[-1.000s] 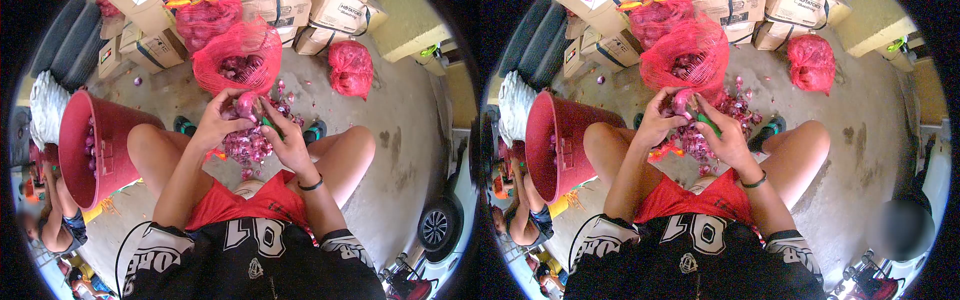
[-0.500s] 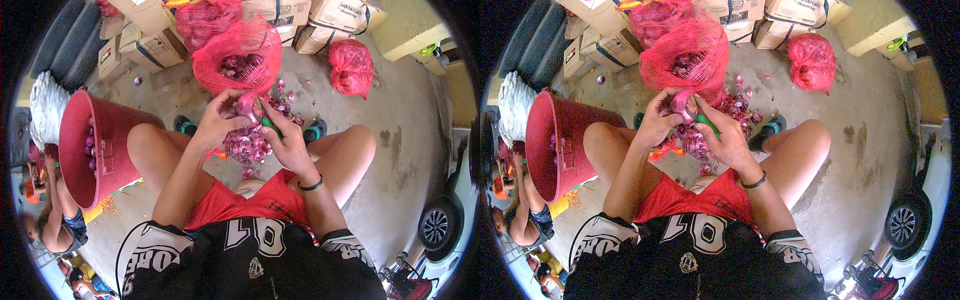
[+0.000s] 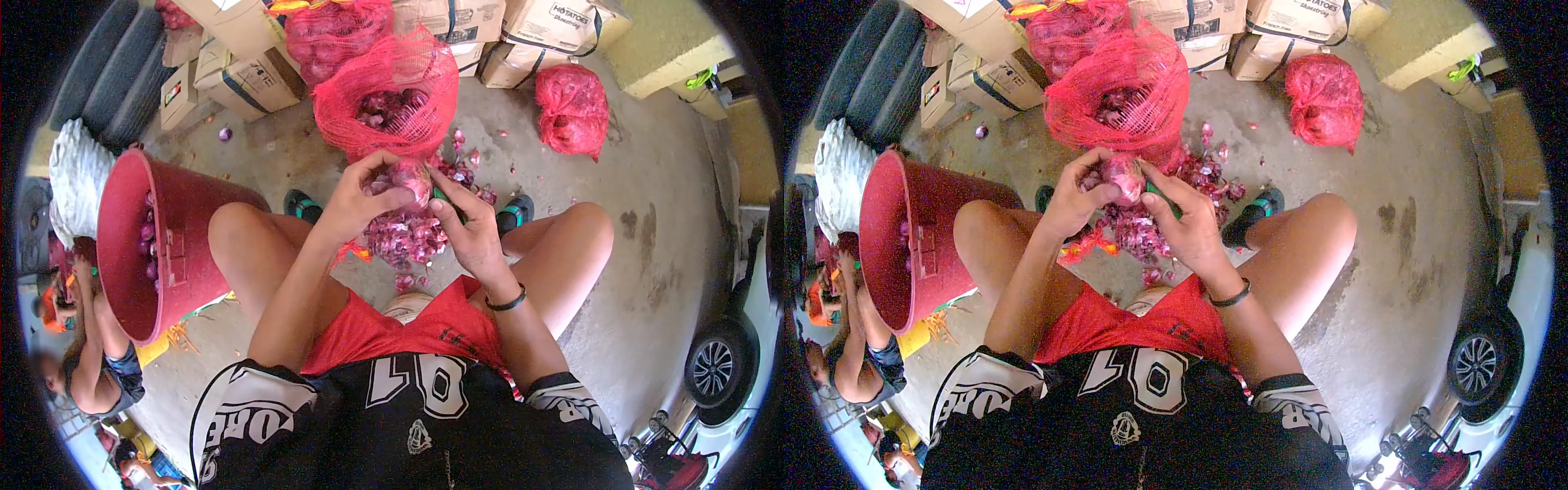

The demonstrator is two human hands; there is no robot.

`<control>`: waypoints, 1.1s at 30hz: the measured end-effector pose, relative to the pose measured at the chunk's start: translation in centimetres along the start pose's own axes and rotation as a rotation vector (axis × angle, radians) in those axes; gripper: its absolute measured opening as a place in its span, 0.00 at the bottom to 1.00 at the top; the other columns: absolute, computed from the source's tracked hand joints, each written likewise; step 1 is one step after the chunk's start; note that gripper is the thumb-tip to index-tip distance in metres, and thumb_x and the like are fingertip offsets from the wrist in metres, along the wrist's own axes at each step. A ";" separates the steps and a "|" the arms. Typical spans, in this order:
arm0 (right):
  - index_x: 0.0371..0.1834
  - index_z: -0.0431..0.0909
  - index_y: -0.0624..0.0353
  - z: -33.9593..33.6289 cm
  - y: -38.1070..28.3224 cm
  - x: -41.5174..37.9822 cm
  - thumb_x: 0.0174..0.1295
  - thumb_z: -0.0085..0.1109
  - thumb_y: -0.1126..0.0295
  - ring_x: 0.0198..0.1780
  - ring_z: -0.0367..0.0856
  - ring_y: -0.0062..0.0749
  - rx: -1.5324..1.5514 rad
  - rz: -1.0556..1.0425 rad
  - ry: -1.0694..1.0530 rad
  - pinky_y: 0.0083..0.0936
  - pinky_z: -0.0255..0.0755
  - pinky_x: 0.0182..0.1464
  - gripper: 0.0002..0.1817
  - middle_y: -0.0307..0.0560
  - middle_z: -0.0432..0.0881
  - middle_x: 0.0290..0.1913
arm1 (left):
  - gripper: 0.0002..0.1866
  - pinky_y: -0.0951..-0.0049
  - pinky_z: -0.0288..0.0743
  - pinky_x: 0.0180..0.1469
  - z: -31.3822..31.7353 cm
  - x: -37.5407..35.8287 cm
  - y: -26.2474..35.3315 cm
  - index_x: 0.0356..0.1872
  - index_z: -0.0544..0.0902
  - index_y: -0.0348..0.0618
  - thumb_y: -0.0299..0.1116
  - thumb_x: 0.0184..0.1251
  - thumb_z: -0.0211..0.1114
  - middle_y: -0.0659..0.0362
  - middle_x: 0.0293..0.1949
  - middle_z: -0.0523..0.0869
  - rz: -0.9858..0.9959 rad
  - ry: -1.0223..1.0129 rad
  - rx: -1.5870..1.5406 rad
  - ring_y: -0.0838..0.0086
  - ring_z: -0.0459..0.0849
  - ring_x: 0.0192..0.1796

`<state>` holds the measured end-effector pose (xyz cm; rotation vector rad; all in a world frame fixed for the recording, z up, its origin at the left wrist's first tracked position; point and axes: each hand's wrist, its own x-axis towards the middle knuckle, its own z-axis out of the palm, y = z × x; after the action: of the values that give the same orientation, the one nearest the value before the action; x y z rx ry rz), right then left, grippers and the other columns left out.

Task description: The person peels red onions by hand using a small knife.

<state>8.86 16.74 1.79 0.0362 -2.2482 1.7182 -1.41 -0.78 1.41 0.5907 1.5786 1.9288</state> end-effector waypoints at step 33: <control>0.69 0.68 0.56 -1.2 -1.3 -1.5 0.75 0.49 0.60 0.24 0.65 0.16 0.860 0.605 -0.125 0.13 0.58 0.23 0.23 0.37 0.75 0.33 | 0.27 0.74 0.76 0.57 -1.6 0.0 0.9 0.58 0.76 0.38 0.20 0.55 0.72 0.61 0.52 0.82 -0.104 -0.054 0.011 0.78 0.80 0.53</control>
<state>10.80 17.23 2.91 -0.3874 -1.4829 2.9495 -2.62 -2.08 1.99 0.5492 1.5565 1.8142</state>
